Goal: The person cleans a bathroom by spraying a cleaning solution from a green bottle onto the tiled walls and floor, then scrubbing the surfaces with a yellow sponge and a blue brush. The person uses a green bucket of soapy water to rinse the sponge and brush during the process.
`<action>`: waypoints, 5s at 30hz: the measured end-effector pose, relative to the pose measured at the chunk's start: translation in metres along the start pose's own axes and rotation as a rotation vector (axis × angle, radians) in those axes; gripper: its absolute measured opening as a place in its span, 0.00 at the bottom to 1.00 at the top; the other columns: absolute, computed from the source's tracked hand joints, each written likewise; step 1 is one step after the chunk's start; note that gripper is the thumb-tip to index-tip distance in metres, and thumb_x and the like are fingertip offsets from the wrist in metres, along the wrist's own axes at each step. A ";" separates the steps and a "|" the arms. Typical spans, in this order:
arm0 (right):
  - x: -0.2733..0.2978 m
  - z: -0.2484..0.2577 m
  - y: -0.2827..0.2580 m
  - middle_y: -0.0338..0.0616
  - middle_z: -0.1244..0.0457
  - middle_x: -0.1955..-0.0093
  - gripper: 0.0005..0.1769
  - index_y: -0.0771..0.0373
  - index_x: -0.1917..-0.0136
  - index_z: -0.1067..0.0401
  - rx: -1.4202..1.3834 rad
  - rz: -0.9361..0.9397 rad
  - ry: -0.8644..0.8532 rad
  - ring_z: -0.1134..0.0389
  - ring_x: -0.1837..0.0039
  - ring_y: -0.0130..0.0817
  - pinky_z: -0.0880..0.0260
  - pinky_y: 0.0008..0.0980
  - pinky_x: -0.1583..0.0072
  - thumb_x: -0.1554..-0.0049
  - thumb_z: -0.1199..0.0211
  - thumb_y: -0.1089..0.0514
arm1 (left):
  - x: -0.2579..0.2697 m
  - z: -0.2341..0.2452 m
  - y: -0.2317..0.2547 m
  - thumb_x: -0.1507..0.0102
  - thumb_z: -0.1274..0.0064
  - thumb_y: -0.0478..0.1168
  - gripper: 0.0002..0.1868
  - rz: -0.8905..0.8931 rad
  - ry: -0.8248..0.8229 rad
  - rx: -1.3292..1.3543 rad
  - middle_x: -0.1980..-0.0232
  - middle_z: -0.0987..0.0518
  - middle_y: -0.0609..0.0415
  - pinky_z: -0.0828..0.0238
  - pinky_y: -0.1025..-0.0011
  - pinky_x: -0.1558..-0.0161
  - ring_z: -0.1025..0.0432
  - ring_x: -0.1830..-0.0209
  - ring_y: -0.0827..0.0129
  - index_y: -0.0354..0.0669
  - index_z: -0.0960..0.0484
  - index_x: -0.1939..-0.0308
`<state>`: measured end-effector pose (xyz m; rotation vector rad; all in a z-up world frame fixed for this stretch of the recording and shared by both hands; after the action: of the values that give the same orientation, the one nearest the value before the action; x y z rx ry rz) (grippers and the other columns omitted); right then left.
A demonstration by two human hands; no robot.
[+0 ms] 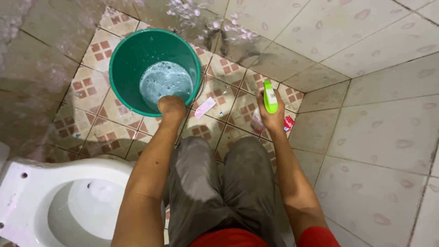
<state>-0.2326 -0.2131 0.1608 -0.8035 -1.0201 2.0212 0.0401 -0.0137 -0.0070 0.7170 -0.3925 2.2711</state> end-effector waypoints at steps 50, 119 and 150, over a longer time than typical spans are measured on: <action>-0.049 -0.028 -0.104 0.46 0.38 0.62 0.09 0.66 0.52 0.30 0.006 0.371 0.049 0.38 0.60 0.35 0.35 0.36 0.54 0.34 0.33 0.60 | -0.011 -0.007 0.005 0.35 0.48 0.43 0.13 0.001 0.000 0.023 0.50 0.13 0.57 0.23 0.61 0.70 0.17 0.53 0.63 0.51 0.10 0.52; 0.054 0.050 0.071 0.46 0.31 0.52 0.16 0.68 0.42 0.28 -0.008 0.120 0.294 0.29 0.50 0.34 0.29 0.37 0.48 0.37 0.34 0.54 | 0.037 0.028 -0.001 0.44 0.35 0.43 0.12 -0.086 0.008 -0.118 0.48 0.14 0.52 0.22 0.66 0.53 0.19 0.46 0.59 0.51 0.09 0.56; 0.077 0.173 0.171 0.44 0.31 0.56 0.17 0.68 0.49 0.24 0.150 -0.237 0.861 0.31 0.55 0.31 0.29 0.36 0.51 0.39 0.31 0.50 | 0.044 0.035 0.001 0.45 0.31 0.46 0.17 -0.046 -0.092 -0.136 0.45 0.14 0.54 0.22 0.66 0.52 0.20 0.43 0.60 0.50 0.10 0.52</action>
<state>-0.4641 -0.2917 0.0853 -1.2400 -0.4283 1.3046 0.0263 -0.0071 0.0477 0.7547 -0.5630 2.1501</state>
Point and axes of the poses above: each hand's wrist, its own x-axis away from the middle knuckle, its own z-axis out of the back of the hand, y = z × x, the point moved 6 cm from there along -x, towards the middle knuckle
